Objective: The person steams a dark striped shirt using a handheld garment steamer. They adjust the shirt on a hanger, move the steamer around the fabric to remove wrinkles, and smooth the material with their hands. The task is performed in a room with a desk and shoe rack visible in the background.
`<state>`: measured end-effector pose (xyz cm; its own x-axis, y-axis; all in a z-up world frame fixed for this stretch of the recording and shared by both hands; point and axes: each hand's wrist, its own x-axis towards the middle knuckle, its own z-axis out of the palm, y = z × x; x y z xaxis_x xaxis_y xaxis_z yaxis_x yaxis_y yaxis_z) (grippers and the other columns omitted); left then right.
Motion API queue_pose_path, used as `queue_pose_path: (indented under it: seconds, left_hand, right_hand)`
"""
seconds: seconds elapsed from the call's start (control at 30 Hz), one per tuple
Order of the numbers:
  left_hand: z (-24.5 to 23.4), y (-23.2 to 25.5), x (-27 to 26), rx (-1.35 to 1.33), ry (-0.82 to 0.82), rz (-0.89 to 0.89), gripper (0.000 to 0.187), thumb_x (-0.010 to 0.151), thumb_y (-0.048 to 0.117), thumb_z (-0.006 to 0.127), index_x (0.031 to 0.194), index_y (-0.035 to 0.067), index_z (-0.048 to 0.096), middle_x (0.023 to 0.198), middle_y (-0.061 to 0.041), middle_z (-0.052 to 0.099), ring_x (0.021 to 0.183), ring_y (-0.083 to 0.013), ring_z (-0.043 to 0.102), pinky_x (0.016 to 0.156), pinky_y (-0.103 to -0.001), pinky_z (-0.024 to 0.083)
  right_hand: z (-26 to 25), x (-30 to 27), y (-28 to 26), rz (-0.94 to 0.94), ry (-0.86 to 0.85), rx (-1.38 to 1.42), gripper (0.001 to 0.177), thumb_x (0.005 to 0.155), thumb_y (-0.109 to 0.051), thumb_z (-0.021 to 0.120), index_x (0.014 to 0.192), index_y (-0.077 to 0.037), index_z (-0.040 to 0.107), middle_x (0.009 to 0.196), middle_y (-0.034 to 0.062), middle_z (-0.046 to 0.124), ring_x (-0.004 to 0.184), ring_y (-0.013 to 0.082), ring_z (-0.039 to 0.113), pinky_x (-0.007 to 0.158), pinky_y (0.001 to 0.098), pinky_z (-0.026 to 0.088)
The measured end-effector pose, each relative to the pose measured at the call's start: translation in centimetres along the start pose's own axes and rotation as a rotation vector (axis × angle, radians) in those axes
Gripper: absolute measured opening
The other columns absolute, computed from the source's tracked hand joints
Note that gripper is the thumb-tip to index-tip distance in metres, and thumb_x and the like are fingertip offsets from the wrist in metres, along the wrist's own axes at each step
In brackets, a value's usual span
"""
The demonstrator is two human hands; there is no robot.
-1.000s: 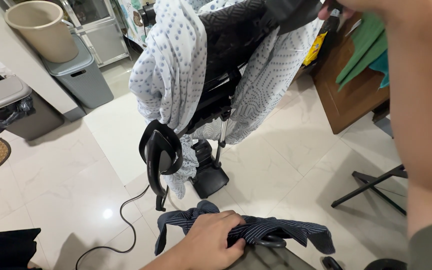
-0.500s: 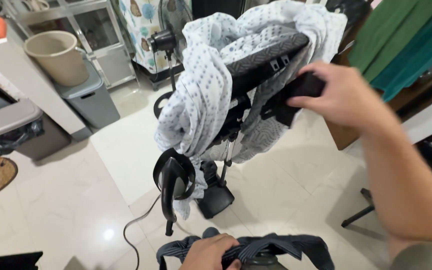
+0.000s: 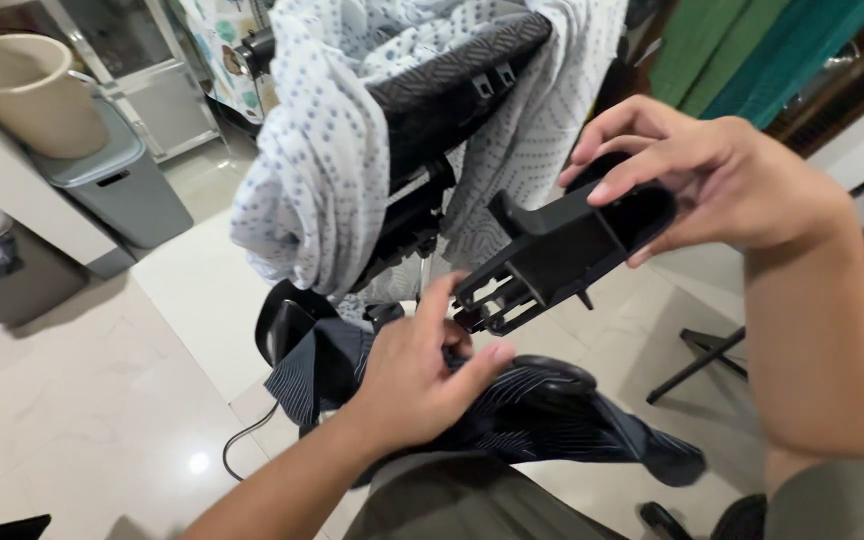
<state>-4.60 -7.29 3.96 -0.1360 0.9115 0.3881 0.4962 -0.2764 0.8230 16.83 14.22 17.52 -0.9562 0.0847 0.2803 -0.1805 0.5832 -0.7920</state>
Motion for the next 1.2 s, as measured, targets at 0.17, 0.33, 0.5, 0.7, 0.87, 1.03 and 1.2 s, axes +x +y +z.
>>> queue_pose_path:
  seconds: [0.17,0.33,0.5,0.7,0.87,1.03,1.2]
  left_hand:
    - [2.3,0.3,2.2,0.119,0.127,0.089,0.033,0.096,0.035,0.071,0.106,0.005,0.061,0.061,-0.010,0.065,0.054,-0.0299,0.067,0.050,-0.040,0.050]
    - [4.7,-0.6,3.0,0.304,0.263,0.309,0.027,0.100,0.031,0.072,0.099,0.007,0.060,0.059,-0.009,0.062,0.050,-0.0291,0.063,0.048,-0.040,0.046]
    - [5.6,-0.7,2.5,0.367,0.243,0.234,0.053,0.095,0.043,0.071,0.126,0.004,0.052,0.057,-0.011,0.062,0.047,-0.0324,0.062,0.045,-0.043,0.046]
    - [5.0,-1.4,-2.5,0.288,-0.038,-0.048,0.064,0.092,0.040,0.070,0.138,0.004,0.046,0.057,-0.013,0.065,0.052,-0.0366,0.066,0.049,-0.047,0.049]
    - [4.7,-2.7,-7.0,0.202,-0.184,-0.221,0.060,0.090,0.034,0.071,0.137,0.007,0.047,0.059,-0.011,0.065,0.057,-0.0352,0.067,0.053,-0.046,0.050]
    - [3.9,-4.5,-9.3,0.201,-0.123,-0.227,0.057,0.089,0.032,0.073,0.134,0.007,0.050,0.066,-0.010,0.066,0.060,-0.0336,0.067,0.055,-0.045,0.050]
    - [3.2,-5.0,-9.5,0.185,-0.192,-0.307,0.056,0.090,0.033,0.071,0.135,0.008,0.048,0.068,-0.011,0.066,0.060,-0.0337,0.067,0.056,-0.045,0.050]
  right_hand:
    - [1.4,-1.8,0.0,0.146,0.233,-0.012,0.057,0.078,0.003,0.078,0.132,-0.009,0.066,0.157,0.0110,0.048,0.120,0.0259,0.060,0.093,0.0382,0.057]
    - [5.4,-1.6,2.7,0.141,0.515,0.654,0.068,0.093,-0.019,0.076,0.152,-0.015,0.042,0.134,0.0140,0.060,0.110,0.0268,0.070,0.089,0.0433,0.062]
    - [6.0,-0.7,6.2,0.057,0.837,0.304,0.064,0.103,-0.025,0.078,0.149,0.003,0.044,0.123,0.0176,0.064,0.113,0.0270,0.072,0.103,0.0414,0.062]
    - [2.4,2.7,9.0,-0.419,1.022,-0.269,0.057,0.114,-0.029,0.077,0.148,-0.005,0.039,0.133,0.0083,0.057,0.111,0.0172,0.065,0.103,0.0291,0.054]
    - [3.0,5.0,11.9,-0.429,1.052,-0.273,0.059,0.116,-0.030,0.075,0.152,-0.006,0.035,0.127,0.0104,0.060,0.111,0.0163,0.062,0.102,0.0263,0.048]
    - [2.8,7.0,13.5,-0.453,1.046,-0.089,0.052,0.118,-0.029,0.068,0.150,-0.006,0.034,0.130,0.0103,0.059,0.108,0.0172,0.064,0.100,0.0286,0.050]
    - [1.8,7.2,14.9,-0.436,1.054,0.112,0.050,0.120,-0.026,0.067,0.152,-0.008,0.033,0.121,0.0129,0.060,0.104,0.0192,0.063,0.097,0.0308,0.052]
